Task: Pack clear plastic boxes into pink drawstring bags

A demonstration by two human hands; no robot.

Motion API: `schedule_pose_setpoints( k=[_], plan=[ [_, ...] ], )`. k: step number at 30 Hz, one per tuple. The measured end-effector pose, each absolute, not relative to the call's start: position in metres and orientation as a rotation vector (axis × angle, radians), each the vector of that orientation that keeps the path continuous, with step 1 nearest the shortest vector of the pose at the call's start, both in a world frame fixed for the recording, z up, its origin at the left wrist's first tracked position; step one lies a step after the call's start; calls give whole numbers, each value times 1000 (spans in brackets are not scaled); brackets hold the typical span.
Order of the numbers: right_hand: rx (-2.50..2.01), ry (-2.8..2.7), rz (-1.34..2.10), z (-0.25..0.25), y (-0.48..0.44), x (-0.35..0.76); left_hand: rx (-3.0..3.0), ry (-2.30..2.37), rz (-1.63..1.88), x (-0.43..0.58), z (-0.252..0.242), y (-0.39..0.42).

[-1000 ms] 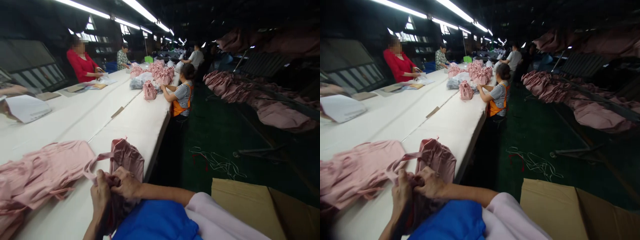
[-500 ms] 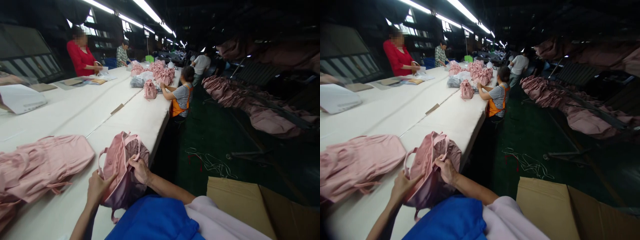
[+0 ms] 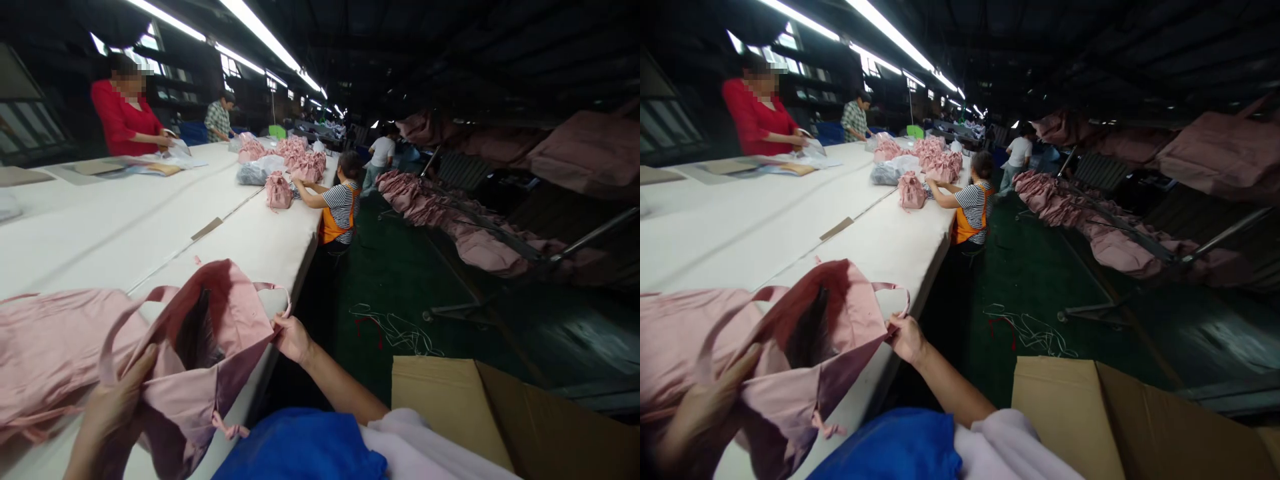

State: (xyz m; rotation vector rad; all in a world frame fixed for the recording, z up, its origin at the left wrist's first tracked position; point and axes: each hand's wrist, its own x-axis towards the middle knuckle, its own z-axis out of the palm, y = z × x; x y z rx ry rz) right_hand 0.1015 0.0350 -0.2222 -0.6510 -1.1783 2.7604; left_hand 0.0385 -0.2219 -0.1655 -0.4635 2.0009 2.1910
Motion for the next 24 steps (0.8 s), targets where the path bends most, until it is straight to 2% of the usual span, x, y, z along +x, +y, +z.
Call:
schedule_pose_setpoints(
  k=[2,4,8,10,14,18,24],
  plan=[
    [-689,-1272,2704,-228,32,102,-447,2007,2271,43,-162,-217],
    [-748,-1406,2500,-228,32,103,-610,2051,2216,48,-163,-214],
    [-621,-1838,1438,-202,35,100,-799,2272,1762,58,-163,-213],
    [-316,-1983,1117,-185,26,99,-734,2306,1612,63,-163,-211],
    [266,-2263,1077,-174,-16,94,-546,2278,1664,72,-168,-202],
    [346,-2418,878,-189,-44,91,-470,2277,1663,78,-173,-196],
    [557,-2408,504,-204,-38,87,-368,2491,1515,84,-169,-197]
  ],
)
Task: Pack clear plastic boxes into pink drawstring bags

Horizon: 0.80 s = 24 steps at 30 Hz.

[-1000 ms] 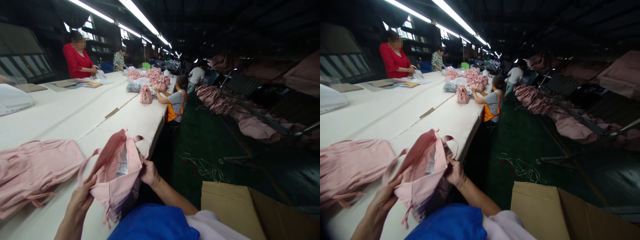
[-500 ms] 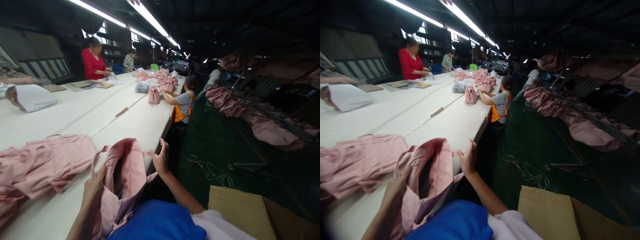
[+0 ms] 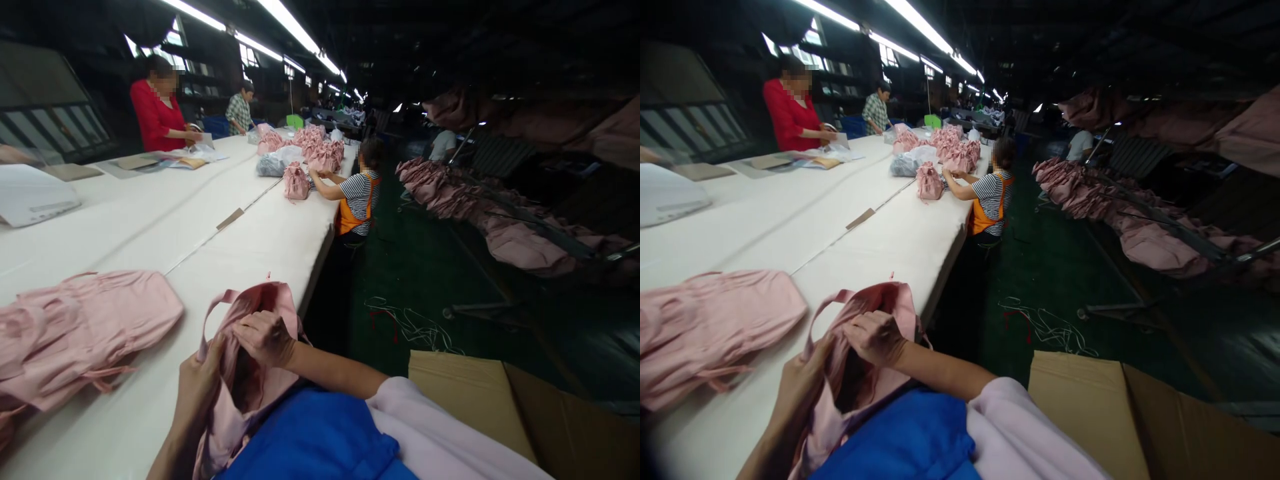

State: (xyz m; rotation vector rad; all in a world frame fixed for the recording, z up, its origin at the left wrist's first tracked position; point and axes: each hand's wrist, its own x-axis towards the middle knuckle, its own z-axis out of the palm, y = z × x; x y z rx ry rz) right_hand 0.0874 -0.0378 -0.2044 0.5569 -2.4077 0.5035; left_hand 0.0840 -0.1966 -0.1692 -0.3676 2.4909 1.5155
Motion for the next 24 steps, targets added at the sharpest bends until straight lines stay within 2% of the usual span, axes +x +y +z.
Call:
schedule_pose_setpoints(
  k=[4,10,13,15,18,24],
  plan=[
    [588,-2415,608,-204,-34,82,-206,2525,1557,84,-170,-196],
    [388,-2376,1230,-197,-34,85,-9,2503,1647,86,-181,-199],
    [127,-2257,1666,-196,-27,72,-13,2494,1644,87,-183,-200],
    [-237,-2141,1853,-196,-7,54,-98,2466,1652,87,-184,-202],
    [-767,-1976,1754,-200,56,36,-339,2384,1670,84,-187,-208],
    [-1207,-2084,1337,-246,176,122,-671,2346,1712,77,-193,-225]
  ],
)
